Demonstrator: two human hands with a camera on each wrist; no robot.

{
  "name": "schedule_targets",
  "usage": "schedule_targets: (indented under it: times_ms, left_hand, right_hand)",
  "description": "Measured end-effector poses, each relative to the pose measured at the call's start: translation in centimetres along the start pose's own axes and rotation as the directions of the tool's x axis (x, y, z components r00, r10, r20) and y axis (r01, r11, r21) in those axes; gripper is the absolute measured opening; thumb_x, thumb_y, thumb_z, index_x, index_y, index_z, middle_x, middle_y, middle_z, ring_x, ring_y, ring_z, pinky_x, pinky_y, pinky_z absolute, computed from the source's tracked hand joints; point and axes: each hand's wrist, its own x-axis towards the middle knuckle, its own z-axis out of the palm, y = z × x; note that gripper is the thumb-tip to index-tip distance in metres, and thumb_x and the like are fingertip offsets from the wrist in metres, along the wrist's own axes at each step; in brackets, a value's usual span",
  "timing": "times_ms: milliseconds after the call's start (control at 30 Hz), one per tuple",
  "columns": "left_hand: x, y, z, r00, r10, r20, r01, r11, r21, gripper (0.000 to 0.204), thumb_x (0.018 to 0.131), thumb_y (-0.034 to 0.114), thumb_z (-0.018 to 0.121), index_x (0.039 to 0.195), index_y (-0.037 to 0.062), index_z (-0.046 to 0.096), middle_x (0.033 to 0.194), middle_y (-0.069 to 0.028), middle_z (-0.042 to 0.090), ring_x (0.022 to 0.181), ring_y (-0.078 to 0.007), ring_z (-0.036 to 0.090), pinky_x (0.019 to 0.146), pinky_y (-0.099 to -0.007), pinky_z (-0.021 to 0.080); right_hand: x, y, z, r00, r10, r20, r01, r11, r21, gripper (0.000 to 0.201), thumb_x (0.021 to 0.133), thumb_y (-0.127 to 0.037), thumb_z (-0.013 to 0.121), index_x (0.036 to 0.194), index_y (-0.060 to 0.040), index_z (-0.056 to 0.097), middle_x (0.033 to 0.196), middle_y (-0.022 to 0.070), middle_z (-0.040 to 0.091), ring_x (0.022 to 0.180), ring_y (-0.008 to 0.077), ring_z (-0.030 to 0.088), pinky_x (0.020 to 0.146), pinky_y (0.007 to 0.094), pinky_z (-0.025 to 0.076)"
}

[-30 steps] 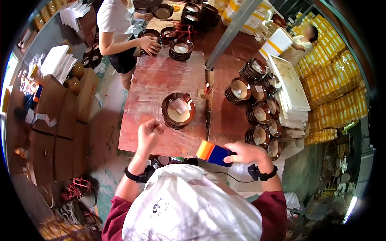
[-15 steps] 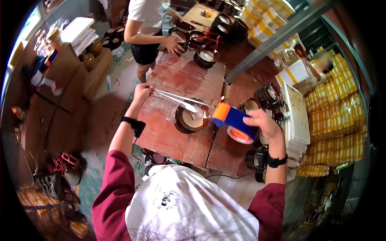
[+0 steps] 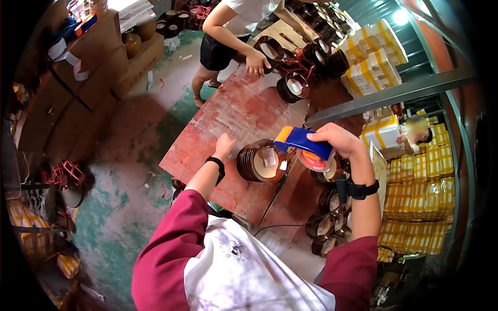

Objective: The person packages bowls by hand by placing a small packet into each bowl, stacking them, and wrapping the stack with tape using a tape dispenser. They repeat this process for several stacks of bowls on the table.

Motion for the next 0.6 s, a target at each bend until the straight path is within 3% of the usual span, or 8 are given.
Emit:
schedule_targets:
  times_ms: [167, 233, 333, 367, 467, 500, 600]
  left_hand:
    - [-1.8, 0.4, 1.6, 0.999, 0.032, 0.035, -0.033, 0.999, 0.034, 0.036, 0.083, 0.025, 0.071, 0.098, -0.0089, 0.071, 0.101, -0.0350, 0.068, 0.103, -0.0478, 0.067, 0.088, -0.0522, 0.054]
    - [-1.8, 0.5, 2.2, 0.992, -0.006, 0.127, -0.002, 0.998, 0.061, 0.039, 0.084, 0.025, 0.074, 0.103, -0.0086, 0.071, 0.105, -0.0346, 0.069, 0.105, -0.0468, 0.068, 0.090, -0.0512, 0.054]
    - [-1.4, -0.8, 3.3, 0.989, 0.064, 0.134, -0.057, 0.997, -0.060, 0.043, 0.084, 0.028, 0.076, 0.107, -0.0085, 0.070, 0.107, -0.0340, 0.069, 0.106, -0.0452, 0.068, 0.089, -0.0507, 0.055]
    - [-0.9, -1.0, 3.3, 0.981, -0.022, 0.195, 0.025, 1.000, -0.013, 0.044, 0.084, 0.027, 0.078, 0.108, -0.0088, 0.070, 0.105, -0.0332, 0.070, 0.103, -0.0432, 0.070, 0.085, -0.0492, 0.056]
    - [-1.5, 0.6, 1.9, 0.962, -0.103, 0.254, 0.116, 0.993, -0.037, 0.042, 0.084, 0.025, 0.080, 0.106, -0.0093, 0.070, 0.101, -0.0320, 0.071, 0.101, -0.0411, 0.072, 0.081, -0.0467, 0.056]
    - [-1.7, 0.9, 2.0, 0.976, -0.064, 0.208, 0.074, 0.996, -0.043, 0.037, 0.084, 0.021, 0.081, 0.101, -0.0098, 0.070, 0.087, -0.0265, 0.072, 0.082, -0.0351, 0.074, 0.069, -0.0443, 0.056]
    - [-1.3, 1.3, 1.6, 0.957, -0.090, 0.277, 0.118, 0.989, -0.086, 0.031, 0.082, 0.017, 0.080, 0.092, -0.0098, 0.068, 0.072, -0.0186, 0.068, 0.063, -0.0274, 0.069, 0.056, -0.0421, 0.052]
  right_hand:
    - [-0.5, 1.7, -0.6, 0.995, 0.050, 0.092, -0.054, 0.998, 0.044, 0.033, 0.096, -0.027, 0.067, 0.091, 0.0050, 0.074, 0.082, 0.0054, 0.071, 0.069, 0.0108, 0.063, 0.068, 0.0263, 0.052]
    - [-0.2, 3.1, -0.5, 0.999, 0.020, 0.038, -0.024, 0.995, 0.102, 0.034, 0.096, -0.027, 0.068, 0.085, 0.0048, 0.073, 0.076, 0.0080, 0.071, 0.064, 0.0134, 0.064, 0.064, 0.0275, 0.051]
    - [-0.4, 4.3, -0.3, 1.000, -0.019, -0.006, 0.020, 0.991, 0.129, 0.035, 0.096, -0.028, 0.068, 0.082, 0.0043, 0.073, 0.073, 0.0091, 0.071, 0.061, 0.0145, 0.065, 0.061, 0.0281, 0.051]
    - [-0.4, 4.6, -0.3, 1.000, -0.027, -0.009, 0.028, 0.990, 0.137, 0.035, 0.095, -0.028, 0.068, 0.082, 0.0042, 0.073, 0.073, 0.0088, 0.071, 0.061, 0.0144, 0.064, 0.061, 0.0281, 0.051]
    - [-0.1, 5.4, -0.4, 0.997, -0.071, -0.012, 0.072, 0.989, 0.126, 0.035, 0.095, -0.028, 0.069, 0.082, 0.0037, 0.074, 0.074, 0.0078, 0.071, 0.064, 0.0136, 0.064, 0.063, 0.0285, 0.050]
    - [-0.1, 5.5, -0.5, 0.996, -0.087, -0.012, 0.087, 0.989, 0.115, 0.035, 0.095, -0.028, 0.069, 0.083, 0.0036, 0.075, 0.075, 0.0074, 0.071, 0.065, 0.0132, 0.063, 0.064, 0.0287, 0.049]
    - [-0.5, 5.1, -0.4, 0.999, -0.045, -0.025, 0.048, 0.992, 0.120, 0.034, 0.094, -0.029, 0.069, 0.083, 0.0031, 0.075, 0.078, 0.0062, 0.072, 0.069, 0.0123, 0.062, 0.067, 0.0293, 0.048]
